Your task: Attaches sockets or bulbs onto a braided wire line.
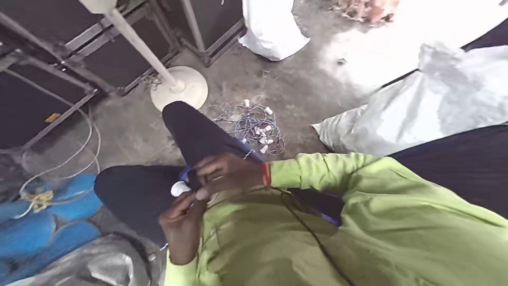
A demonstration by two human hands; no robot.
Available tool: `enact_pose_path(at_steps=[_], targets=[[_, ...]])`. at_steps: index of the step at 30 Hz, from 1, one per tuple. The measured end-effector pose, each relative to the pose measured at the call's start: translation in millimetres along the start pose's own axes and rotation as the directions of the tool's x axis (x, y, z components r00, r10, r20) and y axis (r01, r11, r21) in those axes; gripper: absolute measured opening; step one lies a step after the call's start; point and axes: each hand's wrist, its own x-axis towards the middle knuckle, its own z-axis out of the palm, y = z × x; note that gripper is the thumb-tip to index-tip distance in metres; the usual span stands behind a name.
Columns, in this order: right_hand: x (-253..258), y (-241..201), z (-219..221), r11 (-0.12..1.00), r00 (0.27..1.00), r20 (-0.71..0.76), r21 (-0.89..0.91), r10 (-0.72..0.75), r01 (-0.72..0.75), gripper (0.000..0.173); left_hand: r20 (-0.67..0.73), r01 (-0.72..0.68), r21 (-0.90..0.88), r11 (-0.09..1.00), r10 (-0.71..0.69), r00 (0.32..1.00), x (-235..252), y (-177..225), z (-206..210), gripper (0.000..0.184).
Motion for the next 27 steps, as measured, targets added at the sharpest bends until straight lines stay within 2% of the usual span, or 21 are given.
enact_pose_path(at_steps=[3,9,12,14,16,17,20,23,27], targets=[[3,-7,1,0.979,0.999,0.029,0.202,-0.027,0.021,0.021,0.060,0.061,-0.096,0.993,-0.055,0.997,2,1,-1,0.016],[7,-11,0,0.969,0.993,0.000,0.218,-0.121,0.118,0.020,0.168,0.136,-0.168,0.976,-0.107,0.980,0,8,0,0.018],[8,-13,1,0.971,0.995,0.029,0.224,-0.090,0.082,0.023,0.210,0.172,-0.196,0.965,-0.130,0.969,-1,11,-2,0.021],[7,-9,1,0.984,0.995,0.055,0.162,-0.088,0.078,0.036,0.187,0.189,-0.225,0.956,-0.148,0.971,-2,14,-2,0.028],[5,-3,-2,0.991,0.988,0.085,-0.014,-0.131,0.132,0.051,0.143,0.142,-0.256,0.956,-0.107,0.984,-3,10,-1,0.029],[3,-1,-3,0.976,0.980,0.081,-0.108,-0.179,0.187,0.050,0.136,0.097,-0.256,0.962,-0.063,0.989,-3,5,-2,0.026],[-4,0,-4,0.913,0.963,0.107,-0.306,-0.247,0.268,0.028,0.081,0.033,-0.243,0.970,-0.013,0.997,-3,-2,1,0.028],[-4,0,-3,0.891,0.954,0.087,-0.344,-0.286,0.298,0.020,0.020,-0.007,-0.172,0.985,0.010,1.000,-2,-3,6,0.025],[10,-2,-2,0.870,0.921,0.102,-0.304,-0.375,0.388,0.026,-0.124,-0.086,-0.035,0.996,0.081,0.989,-4,-10,8,0.014]])
